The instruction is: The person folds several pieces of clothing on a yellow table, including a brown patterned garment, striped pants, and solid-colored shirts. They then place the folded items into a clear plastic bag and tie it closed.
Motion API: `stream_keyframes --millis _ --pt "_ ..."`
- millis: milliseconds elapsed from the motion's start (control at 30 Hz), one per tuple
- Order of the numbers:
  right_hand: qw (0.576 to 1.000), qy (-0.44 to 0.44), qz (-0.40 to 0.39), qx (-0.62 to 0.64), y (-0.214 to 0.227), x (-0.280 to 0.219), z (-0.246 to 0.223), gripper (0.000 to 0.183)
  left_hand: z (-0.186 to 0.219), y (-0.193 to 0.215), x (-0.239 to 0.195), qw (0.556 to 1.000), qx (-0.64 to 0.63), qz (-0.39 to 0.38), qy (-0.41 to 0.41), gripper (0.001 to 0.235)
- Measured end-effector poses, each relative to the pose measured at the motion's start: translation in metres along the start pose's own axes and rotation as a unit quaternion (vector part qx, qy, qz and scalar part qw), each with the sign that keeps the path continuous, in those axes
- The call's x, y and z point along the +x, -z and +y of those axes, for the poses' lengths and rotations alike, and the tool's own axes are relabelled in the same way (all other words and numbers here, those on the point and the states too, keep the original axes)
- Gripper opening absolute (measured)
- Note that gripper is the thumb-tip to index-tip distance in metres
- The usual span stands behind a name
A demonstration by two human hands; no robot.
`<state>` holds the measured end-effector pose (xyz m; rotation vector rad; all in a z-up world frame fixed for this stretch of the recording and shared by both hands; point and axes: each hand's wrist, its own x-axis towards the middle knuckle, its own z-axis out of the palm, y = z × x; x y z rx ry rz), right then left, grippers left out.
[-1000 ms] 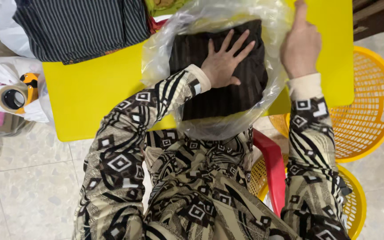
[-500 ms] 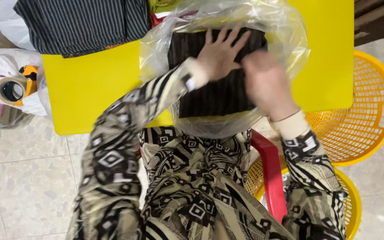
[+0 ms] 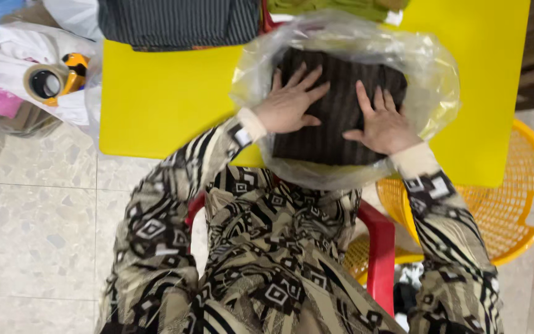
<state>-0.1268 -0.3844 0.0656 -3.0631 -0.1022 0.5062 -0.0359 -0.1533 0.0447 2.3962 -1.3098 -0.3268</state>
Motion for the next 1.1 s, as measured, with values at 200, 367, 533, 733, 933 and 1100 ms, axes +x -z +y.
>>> stream_keyframes --millis 200,367,533,733,933,1100 --pt "0.93 0.195 0.22 0.22 0.061 0.011 -0.046 0.024 -0.092 -0.005 -0.072 0.66 -0.587 0.465 0.057 0.009" --pt "0.672 0.232 0.025 0.703 0.052 0.136 -0.115 0.034 -0.182 -0.035 -0.092 0.33 -0.826 0.418 0.183 0.027" --pt "0.646 0.012 0.038 0.762 -0.008 0.232 -0.154 0.058 -0.217 -0.061 -0.077 0.303 -0.846 0.408 0.162 0.029" --pt "0.829 -0.041 0.079 0.552 -0.019 0.254 -0.151 0.063 -0.225 -0.058 -0.075 0.287 -0.876 0.355 0.158 0.025" --pt "0.829 -0.087 0.106 0.542 0.008 0.256 -0.149 0.044 -0.224 -0.052 -0.078 0.241 -0.887 0.357 0.167 0.022" --pt "0.83 -0.065 0.1 0.545 0.015 0.264 -0.156 0.027 -0.219 -0.048 -0.074 0.232 -0.897 0.337 0.168 0.026"
